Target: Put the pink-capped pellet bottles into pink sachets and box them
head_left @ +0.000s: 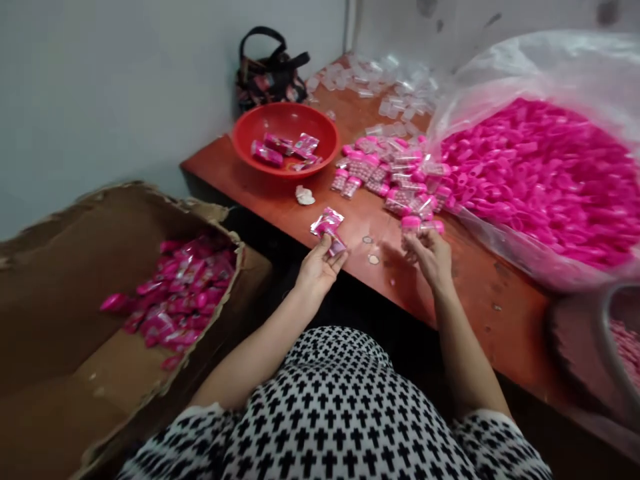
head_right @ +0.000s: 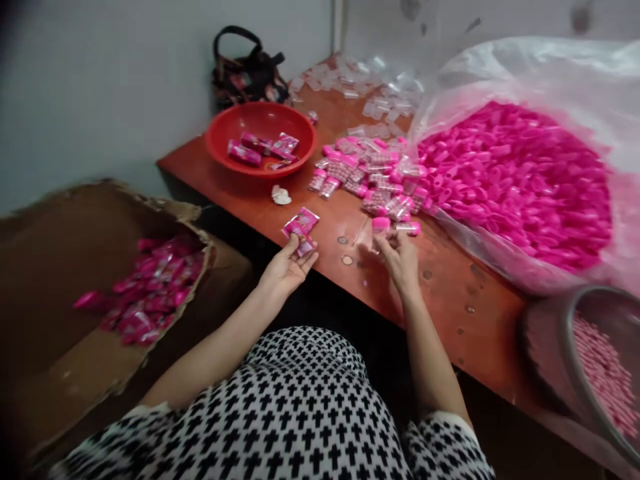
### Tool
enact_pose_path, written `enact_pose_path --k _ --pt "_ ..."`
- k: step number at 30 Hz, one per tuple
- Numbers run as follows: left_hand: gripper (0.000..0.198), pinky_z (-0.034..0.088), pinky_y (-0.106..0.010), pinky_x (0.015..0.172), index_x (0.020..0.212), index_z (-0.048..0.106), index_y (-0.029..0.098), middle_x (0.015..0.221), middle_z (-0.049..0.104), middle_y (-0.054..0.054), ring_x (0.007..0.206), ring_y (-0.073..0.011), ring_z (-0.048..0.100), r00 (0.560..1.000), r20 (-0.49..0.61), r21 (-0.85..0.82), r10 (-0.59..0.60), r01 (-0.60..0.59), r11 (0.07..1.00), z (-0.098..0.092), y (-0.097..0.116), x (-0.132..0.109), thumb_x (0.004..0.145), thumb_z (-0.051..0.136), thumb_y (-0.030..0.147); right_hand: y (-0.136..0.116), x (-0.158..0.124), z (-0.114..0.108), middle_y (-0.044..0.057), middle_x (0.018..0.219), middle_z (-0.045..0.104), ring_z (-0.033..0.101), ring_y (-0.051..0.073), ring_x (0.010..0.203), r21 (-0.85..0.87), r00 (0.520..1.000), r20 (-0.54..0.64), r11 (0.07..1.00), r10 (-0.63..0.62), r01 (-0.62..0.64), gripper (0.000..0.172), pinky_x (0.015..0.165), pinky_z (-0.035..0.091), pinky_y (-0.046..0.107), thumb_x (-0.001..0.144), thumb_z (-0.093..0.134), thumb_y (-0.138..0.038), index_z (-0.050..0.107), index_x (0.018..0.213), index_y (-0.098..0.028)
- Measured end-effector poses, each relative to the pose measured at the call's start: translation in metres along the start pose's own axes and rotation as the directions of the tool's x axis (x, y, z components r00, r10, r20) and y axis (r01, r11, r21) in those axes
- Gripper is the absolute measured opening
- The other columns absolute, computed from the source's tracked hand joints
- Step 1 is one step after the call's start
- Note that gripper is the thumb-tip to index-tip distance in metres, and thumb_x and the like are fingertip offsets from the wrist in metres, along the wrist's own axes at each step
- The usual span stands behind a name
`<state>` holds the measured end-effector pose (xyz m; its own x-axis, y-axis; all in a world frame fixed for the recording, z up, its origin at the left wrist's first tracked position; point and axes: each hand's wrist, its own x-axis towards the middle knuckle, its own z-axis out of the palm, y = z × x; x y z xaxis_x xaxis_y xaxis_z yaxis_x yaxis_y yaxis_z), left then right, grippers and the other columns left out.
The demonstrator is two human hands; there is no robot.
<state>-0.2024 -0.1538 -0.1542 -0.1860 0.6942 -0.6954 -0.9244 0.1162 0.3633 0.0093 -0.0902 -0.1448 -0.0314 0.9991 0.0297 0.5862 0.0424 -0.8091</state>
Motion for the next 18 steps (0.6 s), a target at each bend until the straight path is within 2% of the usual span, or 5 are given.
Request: enact_pose_path --k 1,3,6,11,18 --pt "0.009 0.054 -0.03 0.074 0.076 0.061 0.014 0.069 0.066 -0.002 0.066 -0.014 0.067 1.0 0.006 -0.017 -0.005 0.005 1.0 -0.001 0.0 -0.001 0.076 0.068 0.019 -0.009 -0.017 0.01 0.001 0.063 0.064 0.055 0.013 0.047 0.162 0.996 0.083 0.986 0.015 -0.028 0.032 0.048 0.044 0.026 0.078 0.056 -0.05 0.054 0.082 -0.019" --pt "0.012 0.053 -0.029 0.075 0.076 0.06 0.014 0.07 0.066 -0.002 0.066 -0.0136 0.066 1.0 0.022 -0.035 -0.007 0.008 0.999 -0.003 0.0 -0.001 0.074 0.07 0.021 -0.026 -0.048 0.031 -0.002 0.058 0.061 0.05 0.011 0.042 0.358 0.979 0.202 0.931 0.005 -0.078 0.03 0.042 0.04 0.023 0.075 0.062 -0.048 0.052 0.08 -0.02" --pt "0.018 0.052 -0.026 0.071 0.077 0.061 0.014 0.072 0.066 -0.002 0.065 -0.0127 0.065 0.999 0.047 -0.027 -0.004 0.005 1.0 -0.006 0.0 -0.002 0.072 0.073 0.026 -0.041 -0.079 0.058 -0.002 0.063 0.063 0.051 0.009 0.043 0.449 0.952 0.307 0.882 -0.004 -0.141 0.03 0.039 0.039 0.02 0.074 0.065 -0.046 0.054 0.086 -0.02" --pt "0.023 0.05 -0.025 0.065 0.076 0.06 0.014 0.072 0.065 -0.002 0.063 -0.0117 0.062 0.996 0.091 -0.012 -0.012 0.014 1.0 -0.007 -0.002 -0.006 0.071 0.073 0.032 -0.042 -0.09 0.081 -0.003 0.065 0.064 0.051 0.007 0.044 0.433 0.961 0.276 0.892 0.004 -0.128 0.03 0.041 0.04 0.019 0.076 0.064 -0.045 0.052 0.087 -0.019" --pt "0.019 0.051 -0.025 0.066 0.074 0.06 0.014 0.07 0.065 -0.001 0.062 -0.0109 0.062 0.993 0.117 -0.053 -0.03 0.036 0.998 -0.008 -0.004 -0.007 0.075 0.07 0.03 -0.041 -0.091 0.085 -0.002 0.068 0.065 0.052 0.007 0.045 0.478 0.974 0.224 0.866 0.039 -0.145 0.031 0.041 0.04 0.018 0.076 0.064 -0.044 0.052 0.089 -0.018"
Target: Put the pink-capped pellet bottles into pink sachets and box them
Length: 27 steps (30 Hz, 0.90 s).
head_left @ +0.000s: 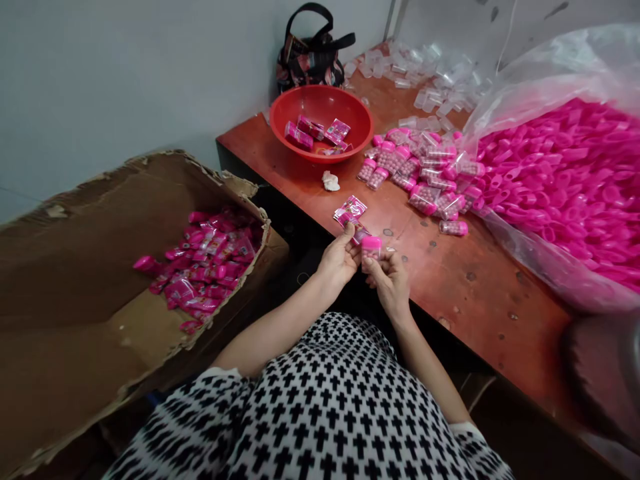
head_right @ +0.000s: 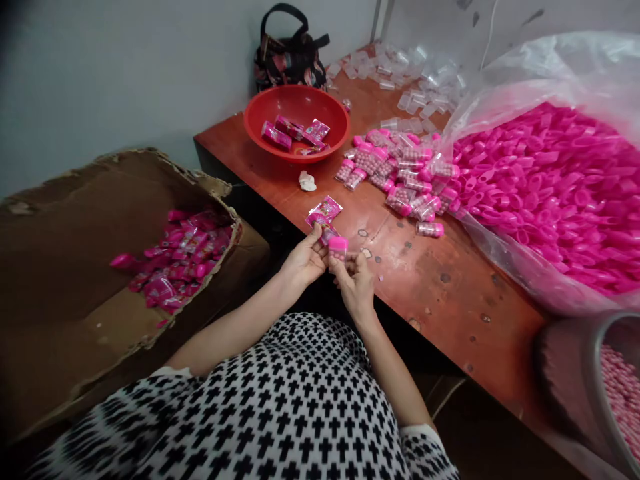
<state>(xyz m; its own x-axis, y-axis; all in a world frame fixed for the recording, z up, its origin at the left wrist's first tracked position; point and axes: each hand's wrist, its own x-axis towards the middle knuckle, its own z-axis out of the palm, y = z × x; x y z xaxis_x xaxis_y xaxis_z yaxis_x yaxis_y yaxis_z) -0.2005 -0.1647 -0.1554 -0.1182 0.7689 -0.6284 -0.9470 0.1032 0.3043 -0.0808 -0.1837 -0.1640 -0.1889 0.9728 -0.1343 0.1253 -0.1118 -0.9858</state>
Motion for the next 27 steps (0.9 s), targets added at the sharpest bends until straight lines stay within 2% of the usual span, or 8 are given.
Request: enact_pose_path --k 4,8,12,17,20,24,27 --pt "0.018 0.051 -0.025 0.065 0.075 0.059 0.014 0.07 0.065 -0.001 0.062 -0.0111 0.062 1.0 0.004 -0.011 -0.005 0.005 1.0 0.0 0.001 0.001 0.075 0.07 0.029 -0.002 0.001 0.0 -0.002 0.065 0.064 0.052 0.007 0.045 0.013 1.0 -0.012 1.0 0.003 -0.002 0.031 0.04 0.04 0.018 0.075 0.065 -0.043 0.053 0.088 -0.018" --pt "0.026 0.049 -0.023 0.055 0.072 0.057 0.014 0.064 0.063 0.0 0.055 -0.0102 0.059 0.999 0.023 0.06 0.024 -0.026 0.998 0.0 -0.002 0.0 0.071 0.073 0.035 -0.001 0.001 0.002 -0.003 0.064 0.063 0.052 0.007 0.045 -0.001 1.0 0.012 1.0 -0.011 0.011 0.03 0.041 0.04 0.018 0.075 0.065 -0.043 0.054 0.088 -0.018" --pt "0.034 0.044 -0.022 0.049 0.072 0.057 0.014 0.058 0.059 0.002 0.046 -0.0083 0.053 0.99 0.118 0.16 0.082 -0.1 0.982 -0.001 -0.005 -0.003 0.065 0.076 0.04 -0.001 0.001 0.004 -0.004 0.063 0.063 0.052 0.007 0.044 0.008 1.0 0.018 1.0 -0.016 0.015 0.03 0.041 0.04 0.019 0.075 0.066 -0.043 0.054 0.088 -0.018" --pt "0.038 0.047 -0.022 0.055 0.074 0.058 0.013 0.062 0.062 0.001 0.052 -0.0097 0.058 0.957 0.259 0.264 0.133 -0.202 0.943 -0.003 -0.001 -0.007 0.058 0.08 0.039 0.001 0.003 0.003 -0.003 0.066 0.064 0.052 0.007 0.045 0.076 1.0 -0.009 0.997 0.002 -0.001 0.031 0.04 0.04 0.018 0.075 0.065 -0.043 0.052 0.088 -0.019" --pt "0.037 0.048 -0.022 0.058 0.079 0.061 0.013 0.066 0.064 0.001 0.054 -0.0091 0.059 0.933 0.332 0.319 0.139 -0.249 0.915 -0.005 0.001 -0.004 0.055 0.083 0.03 0.005 0.003 0.003 -0.003 0.069 0.064 0.053 0.007 0.048 0.049 0.998 -0.028 0.997 -0.054 0.056 0.029 0.042 0.041 0.019 0.075 0.065 -0.042 0.052 0.088 -0.019" --pt "0.038 0.048 -0.022 0.057 0.079 0.063 0.011 0.066 0.066 -0.001 0.055 -0.01 0.06 0.943 0.324 0.348 0.068 -0.186 0.919 -0.007 0.0 -0.001 0.053 0.084 0.03 0.009 0.005 0.003 0.0 0.077 0.064 0.056 0.009 0.055 -0.014 0.99 -0.056 0.991 -0.133 0.133 0.028 0.047 0.045 0.021 0.076 0.066 -0.04 0.053 0.091 -0.02" --pt "0.036 0.045 -0.022 0.051 0.065 0.061 0.009 0.058 0.063 -0.003 0.051 -0.0112 0.059 0.946 0.323 0.39 0.04 -0.171 0.905 -0.007 0.001 0.0 0.055 0.082 0.036 0.006 0.007 0.002 -0.001 0.072 0.065 0.055 0.008 0.05 0.06 0.997 -0.026 0.995 -0.075 0.077 0.028 0.043 0.042 0.021 0.075 0.066 -0.041 0.053 0.089 -0.02"
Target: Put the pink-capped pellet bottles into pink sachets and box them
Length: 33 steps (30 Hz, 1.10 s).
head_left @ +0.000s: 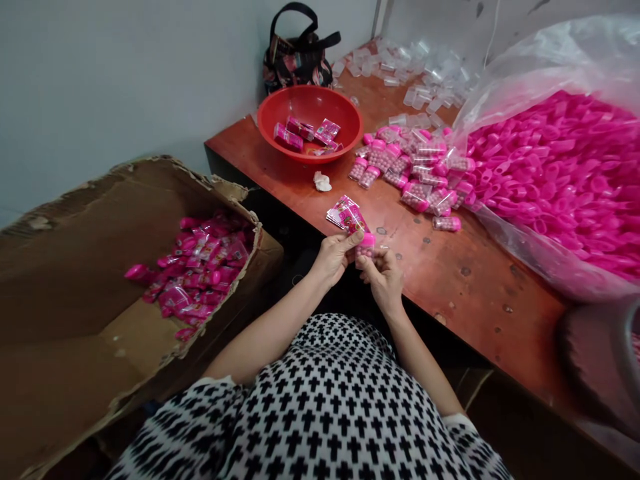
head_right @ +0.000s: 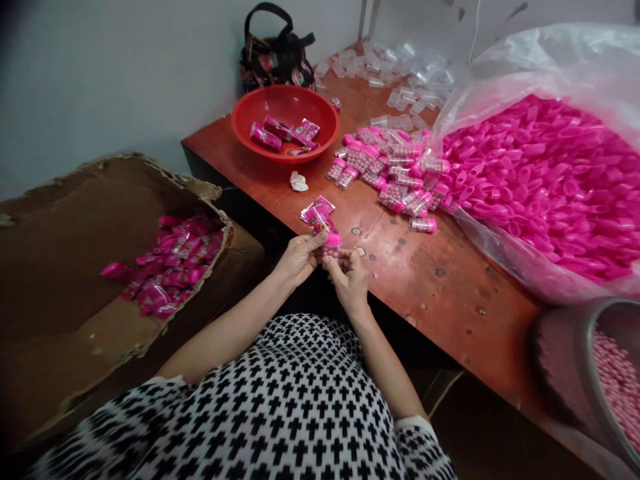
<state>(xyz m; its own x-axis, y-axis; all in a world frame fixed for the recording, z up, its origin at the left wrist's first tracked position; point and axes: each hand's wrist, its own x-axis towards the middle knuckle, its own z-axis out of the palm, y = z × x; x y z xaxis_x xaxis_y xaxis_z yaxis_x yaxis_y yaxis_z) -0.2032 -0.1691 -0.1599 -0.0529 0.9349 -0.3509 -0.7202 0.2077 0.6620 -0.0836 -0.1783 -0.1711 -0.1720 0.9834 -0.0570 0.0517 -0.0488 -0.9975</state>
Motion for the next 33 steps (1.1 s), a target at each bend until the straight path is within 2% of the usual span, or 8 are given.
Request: enact_pose_path --k 4,10,13,17,23,27,30,33 --pt "0.033 0.049 -0.024 0.059 0.065 0.062 0.009 0.062 0.067 -0.005 0.057 -0.0135 0.063 0.999 -0.007 -0.014 0.034 -0.034 0.999 -0.003 0.004 0.002 0.059 0.08 0.036 -0.003 -0.002 -0.001 -0.003 0.065 0.064 0.052 0.008 0.043 0.118 0.995 0.036 0.989 0.091 -0.094 0.028 0.038 0.037 0.019 0.074 0.066 -0.042 0.052 0.085 -0.02" --pt "0.03 0.052 -0.031 0.079 0.077 0.07 0.009 0.083 0.072 -0.013 0.078 -0.0186 0.069 0.999 -0.041 0.055 0.007 -0.005 0.998 -0.008 0.008 0.003 0.063 0.078 0.034 -0.006 0.003 -0.019 -0.003 0.067 0.063 0.055 0.01 0.051 0.167 0.994 -0.103 0.986 0.026 -0.009 0.021 0.049 0.044 0.023 0.074 0.065 -0.038 0.053 0.081 -0.021" --pt "0.031 0.052 -0.033 0.08 0.077 0.072 0.009 0.084 0.072 -0.014 0.079 -0.0216 0.069 0.998 0.037 0.236 -0.052 0.042 0.971 -0.006 0.006 0.001 0.061 0.079 0.034 -0.02 0.024 -0.033 0.0 0.071 0.062 0.057 0.011 0.06 0.262 0.997 0.043 0.962 0.063 -0.072 0.019 0.063 0.049 0.028 0.07 0.066 -0.037 0.057 0.073 -0.02" --pt "0.028 0.051 -0.036 0.081 0.075 0.073 0.011 0.08 0.073 -0.012 0.079 -0.023 0.069 0.98 0.134 0.395 -0.147 0.083 0.915 -0.002 0.002 -0.002 0.059 0.079 0.033 -0.035 0.052 -0.043 0.0 0.066 0.062 0.055 0.012 0.057 0.198 0.961 0.252 0.965 0.119 -0.171 0.019 0.06 0.048 0.029 0.063 0.07 -0.036 0.063 0.071 -0.02" --pt "0.033 0.052 -0.031 0.078 0.087 0.073 0.015 0.084 0.071 -0.006 0.076 -0.0163 0.066 0.996 0.09 0.32 0.027 -0.054 0.946 -0.002 -0.005 -0.002 0.06 0.078 0.034 -0.025 0.056 -0.03 0.0 0.065 0.066 0.059 0.012 0.059 0.243 0.981 0.155 0.958 0.119 -0.155 0.015 0.06 0.048 0.027 0.065 0.073 -0.029 0.063 0.068 -0.018" --pt "0.023 0.054 -0.03 0.07 0.063 0.067 0.011 0.061 0.062 -0.001 0.061 -0.012 0.061 1.0 0.0 0.302 0.031 -0.03 0.953 0.0 -0.011 -0.002 0.058 0.077 0.031 -0.015 0.051 -0.018 -0.001 0.066 0.067 0.06 0.01 0.058 0.385 0.989 0.023 0.912 0.144 -0.141 0.015 0.06 0.049 0.024 0.064 0.073 -0.027 0.063 0.069 -0.017" --pt "0.019 0.055 -0.029 0.064 0.064 0.067 0.011 0.06 0.061 -0.001 0.057 -0.0113 0.06 0.996 -0.081 0.3 0.037 -0.011 0.954 0.001 -0.012 -0.001 0.06 0.073 0.029 -0.012 0.049 -0.01 -0.001 0.065 0.067 0.06 0.009 0.057 0.484 0.982 -0.084 0.869 0.166 -0.106 0.018 0.06 0.05 0.023 0.059 0.076 -0.026 0.061 0.066 -0.016" --pt "0.02 0.055 -0.029 0.062 0.071 0.068 0.012 0.064 0.062 -0.001 0.059 -0.0111 0.06 0.996 -0.087 0.305 0.033 -0.005 0.952 -0.002 -0.01 0.0 0.061 0.073 0.029 -0.011 0.05 -0.005 -0.001 0.065 0.067 0.06 0.009 0.057 0.531 0.977 -0.085 0.839 0.196 -0.122 0.022 0.06 0.05 0.022 0.057 0.077 -0.026 0.061 0.066 -0.015"
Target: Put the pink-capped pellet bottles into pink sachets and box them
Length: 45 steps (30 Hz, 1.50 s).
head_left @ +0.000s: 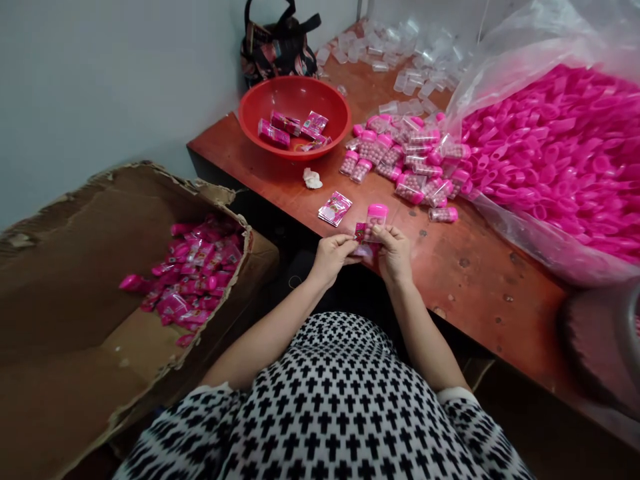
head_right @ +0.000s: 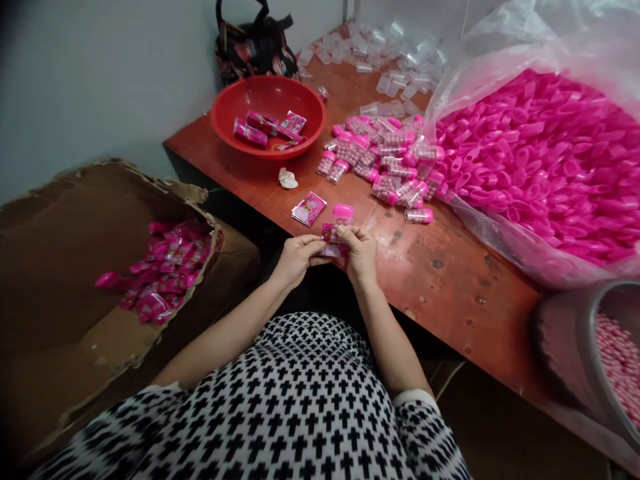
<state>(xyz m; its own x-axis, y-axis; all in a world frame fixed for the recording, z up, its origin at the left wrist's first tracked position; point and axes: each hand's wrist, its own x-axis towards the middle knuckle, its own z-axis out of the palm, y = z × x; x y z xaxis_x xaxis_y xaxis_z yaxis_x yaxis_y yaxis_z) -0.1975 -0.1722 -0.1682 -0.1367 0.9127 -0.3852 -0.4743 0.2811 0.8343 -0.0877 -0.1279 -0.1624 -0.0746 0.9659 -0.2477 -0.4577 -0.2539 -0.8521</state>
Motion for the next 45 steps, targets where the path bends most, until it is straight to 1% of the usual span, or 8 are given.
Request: enact_pose_path --k 5,8,13,16,23,29,31,45 --pt "0.03 0.056 -0.029 0.065 0.074 0.069 0.011 0.068 0.065 -0.004 0.064 -0.013 0.063 0.998 0.069 0.028 -0.003 0.002 1.0 -0.008 0.001 0.004 0.064 0.074 0.039 -0.002 0.002 -0.004 0.0 0.066 0.067 0.061 0.011 0.058 -0.164 0.997 0.06 0.986 0.043 -0.033 0.023 0.062 0.05 0.025 0.06 0.075 -0.031 0.06 0.069 -0.016" --pt "0.027 0.056 -0.029 0.065 0.072 0.068 0.01 0.069 0.067 -0.005 0.062 -0.0131 0.064 1.0 -0.006 -0.06 -0.026 0.026 0.998 -0.011 0.003 0.007 0.061 0.078 0.033 -0.009 0.003 -0.022 0.001 0.068 0.065 0.059 0.014 0.061 -0.466 0.99 0.035 0.874 -0.134 0.135 0.024 0.063 0.048 0.028 0.068 0.068 -0.037 0.057 0.073 -0.017" --pt "0.017 0.056 -0.028 0.064 0.072 0.065 0.01 0.07 0.069 -0.006 0.062 -0.0136 0.065 0.981 -0.111 -0.298 -0.156 0.117 0.947 -0.013 0.006 0.01 0.063 0.076 0.019 -0.025 0.006 -0.061 0.012 0.088 0.067 0.058 0.025 0.084 -0.959 0.872 0.282 -0.083 -0.401 0.272 0.018 0.075 0.042 0.037 0.082 0.054 -0.033 0.061 0.083 -0.016" --pt "0.012 0.056 -0.027 0.06 0.073 0.064 0.011 0.07 0.069 -0.004 0.062 -0.0131 0.065 0.965 -0.148 -0.42 -0.218 0.138 0.897 -0.011 0.006 0.011 0.068 0.073 0.017 -0.029 0.006 -0.072 0.013 0.103 0.067 0.056 0.026 0.094 -0.857 0.831 0.49 -0.321 -0.262 0.404 0.025 0.082 0.04 0.037 0.087 0.049 -0.036 0.064 0.094 -0.016" --pt "0.012 0.056 -0.028 0.064 0.078 0.064 0.013 0.069 0.068 -0.003 0.062 -0.0143 0.066 0.94 -0.151 -0.57 -0.305 0.17 0.804 -0.004 0.008 0.009 0.073 0.071 0.022 -0.034 0.011 -0.073 0.013 0.097 0.064 0.058 0.025 0.083 -0.908 0.908 0.396 -0.205 -0.139 0.364 0.034 0.067 0.042 0.033 0.085 0.051 -0.041 0.062 0.105 -0.016" --pt "0.01 0.055 -0.031 0.074 0.077 0.063 0.013 0.072 0.069 -0.005 0.07 -0.0175 0.069 0.941 -0.156 -0.638 -0.3 0.136 0.758 0.0 0.01 0.005 0.077 0.067 0.022 -0.022 -0.029 -0.047 0.0 0.065 0.061 0.052 0.012 0.046 -0.771 0.985 0.173 0.626 0.028 0.118 0.037 0.042 0.04 0.024 0.081 0.051 -0.055 0.054 0.086 -0.018" --pt "0.011 0.054 -0.028 0.07 0.078 0.062 0.013 0.072 0.069 -0.006 0.069 -0.0169 0.068 0.944 -0.145 -0.644 -0.297 0.137 0.753 0.001 0.009 0.006 0.08 0.064 0.023 -0.014 -0.047 -0.034 -0.002 0.063 0.061 0.051 0.009 0.042 -0.645 0.98 0.182 0.762 0.077 0.06 0.037 0.038 0.039 0.021 0.081 0.052 -0.054 0.054 0.09 -0.018" --pt "0.029 0.047 -0.021 0.054 0.073 0.055 0.014 0.061 0.061 0.001 0.053 -0.0093 0.058 0.996 -0.065 -0.492 -0.069 0.028 0.87 0.008 0.008 -0.001 0.066 0.077 0.031 0.014 -0.054 -0.009 -0.005 0.061 0.06 0.053 0.006 0.04 -0.44 0.985 0.166 0.898 0.052 0.027 0.031 0.034 0.039 0.016 0.08 0.058 -0.047 0.052 0.09 -0.018"
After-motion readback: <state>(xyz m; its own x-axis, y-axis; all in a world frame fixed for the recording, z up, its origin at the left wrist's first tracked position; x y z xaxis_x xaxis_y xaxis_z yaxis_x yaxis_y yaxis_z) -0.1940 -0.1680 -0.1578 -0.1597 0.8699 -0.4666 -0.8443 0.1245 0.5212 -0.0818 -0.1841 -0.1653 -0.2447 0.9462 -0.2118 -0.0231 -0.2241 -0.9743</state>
